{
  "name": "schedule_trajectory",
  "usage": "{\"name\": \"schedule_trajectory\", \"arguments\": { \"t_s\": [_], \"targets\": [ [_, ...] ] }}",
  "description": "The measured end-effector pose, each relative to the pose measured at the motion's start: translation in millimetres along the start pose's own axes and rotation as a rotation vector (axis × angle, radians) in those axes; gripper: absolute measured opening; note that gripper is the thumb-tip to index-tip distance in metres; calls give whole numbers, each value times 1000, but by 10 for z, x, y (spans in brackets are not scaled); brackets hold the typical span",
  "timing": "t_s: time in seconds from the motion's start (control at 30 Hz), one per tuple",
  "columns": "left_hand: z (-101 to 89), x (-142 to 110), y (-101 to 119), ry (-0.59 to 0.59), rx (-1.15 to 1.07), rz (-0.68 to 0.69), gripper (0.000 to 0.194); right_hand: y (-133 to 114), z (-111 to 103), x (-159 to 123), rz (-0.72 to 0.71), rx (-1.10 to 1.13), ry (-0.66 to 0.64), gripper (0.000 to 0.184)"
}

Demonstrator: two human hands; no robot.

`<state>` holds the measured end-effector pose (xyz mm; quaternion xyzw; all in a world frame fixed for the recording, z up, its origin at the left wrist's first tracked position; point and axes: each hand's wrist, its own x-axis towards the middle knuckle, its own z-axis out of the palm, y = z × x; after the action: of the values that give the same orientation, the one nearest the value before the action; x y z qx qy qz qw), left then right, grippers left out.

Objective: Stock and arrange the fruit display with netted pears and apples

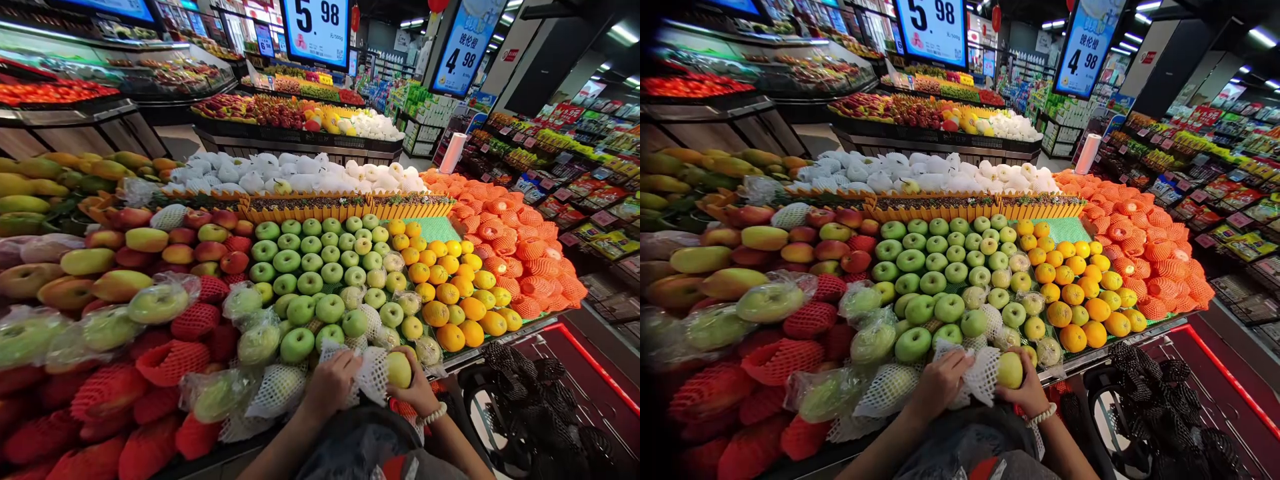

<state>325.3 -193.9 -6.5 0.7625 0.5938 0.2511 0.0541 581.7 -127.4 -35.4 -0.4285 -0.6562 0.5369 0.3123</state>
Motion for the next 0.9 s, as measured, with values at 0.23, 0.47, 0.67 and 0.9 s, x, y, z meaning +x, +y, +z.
{"name": "schedule_trajectory", "arguments": {
  "t_s": [0.23, 0.47, 0.67, 0.9],
  "targets": [
    [-437, -99, -607, 457, 201, -244, 44, 394, 285, 6, -277, -729, 17, 78],
    [-659, -247, -778, 584, 323, -242, 38, 653, 537, -9, -376, -1202, -106, 80],
    [-988, -590, -1006, 723, 374, -416, 35, 252, 346, 80, -372, -1206, -329, 85],
    [-1399, -1063, -1190, 897, 475, -619, 44, -706, 422, 918, -370, -1005, -261, 60]
  ]
}}
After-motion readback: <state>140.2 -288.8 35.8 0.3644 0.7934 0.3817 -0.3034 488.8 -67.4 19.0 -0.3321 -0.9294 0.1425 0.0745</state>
